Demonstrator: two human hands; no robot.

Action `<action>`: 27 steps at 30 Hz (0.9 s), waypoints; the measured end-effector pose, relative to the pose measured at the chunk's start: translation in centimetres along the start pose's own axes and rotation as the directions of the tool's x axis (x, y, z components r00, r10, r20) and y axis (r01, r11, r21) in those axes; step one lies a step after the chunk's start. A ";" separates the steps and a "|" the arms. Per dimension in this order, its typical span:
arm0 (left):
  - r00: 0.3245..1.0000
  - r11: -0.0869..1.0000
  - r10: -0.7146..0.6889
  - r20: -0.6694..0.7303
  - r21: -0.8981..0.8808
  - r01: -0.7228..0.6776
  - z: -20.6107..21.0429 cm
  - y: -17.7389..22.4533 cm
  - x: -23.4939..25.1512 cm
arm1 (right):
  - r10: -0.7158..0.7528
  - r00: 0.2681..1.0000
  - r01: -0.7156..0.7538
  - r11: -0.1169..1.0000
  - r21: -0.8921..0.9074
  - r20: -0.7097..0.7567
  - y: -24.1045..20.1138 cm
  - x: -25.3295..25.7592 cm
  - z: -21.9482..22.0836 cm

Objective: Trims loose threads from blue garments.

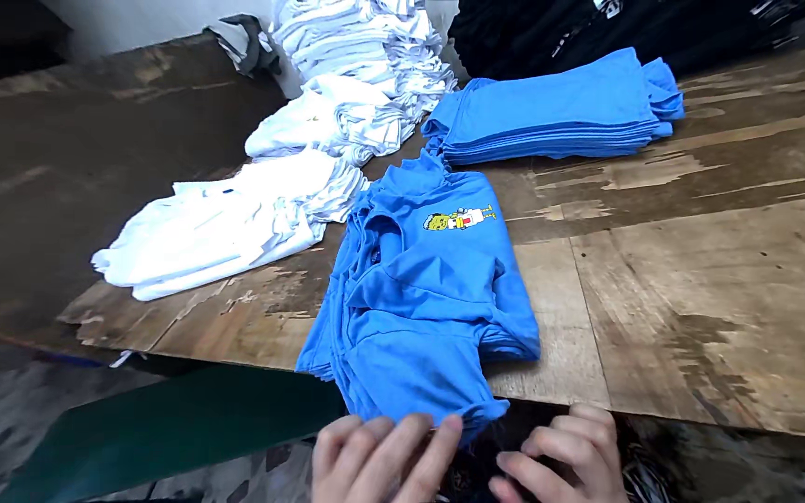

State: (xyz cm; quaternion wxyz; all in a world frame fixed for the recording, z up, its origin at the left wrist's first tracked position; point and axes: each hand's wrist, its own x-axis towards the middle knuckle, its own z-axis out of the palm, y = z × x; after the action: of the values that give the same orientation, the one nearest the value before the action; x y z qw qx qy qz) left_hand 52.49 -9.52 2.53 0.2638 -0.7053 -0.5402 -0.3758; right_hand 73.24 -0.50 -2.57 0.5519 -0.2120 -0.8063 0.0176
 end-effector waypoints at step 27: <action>0.918 0.886 -0.380 0.116 -0.241 0.397 -0.5 0.7 -1.9 | 0.299 0.656 -0.502 0.858 0.105 0.693 -1.6 0.6 -2.2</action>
State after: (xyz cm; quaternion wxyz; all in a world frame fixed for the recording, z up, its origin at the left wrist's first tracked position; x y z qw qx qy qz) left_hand 52.82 -11.14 1.29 0.0708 -0.6233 -0.6248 -0.4649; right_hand 74.51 -2.16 -0.82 0.2409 -0.2839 -0.8674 0.3302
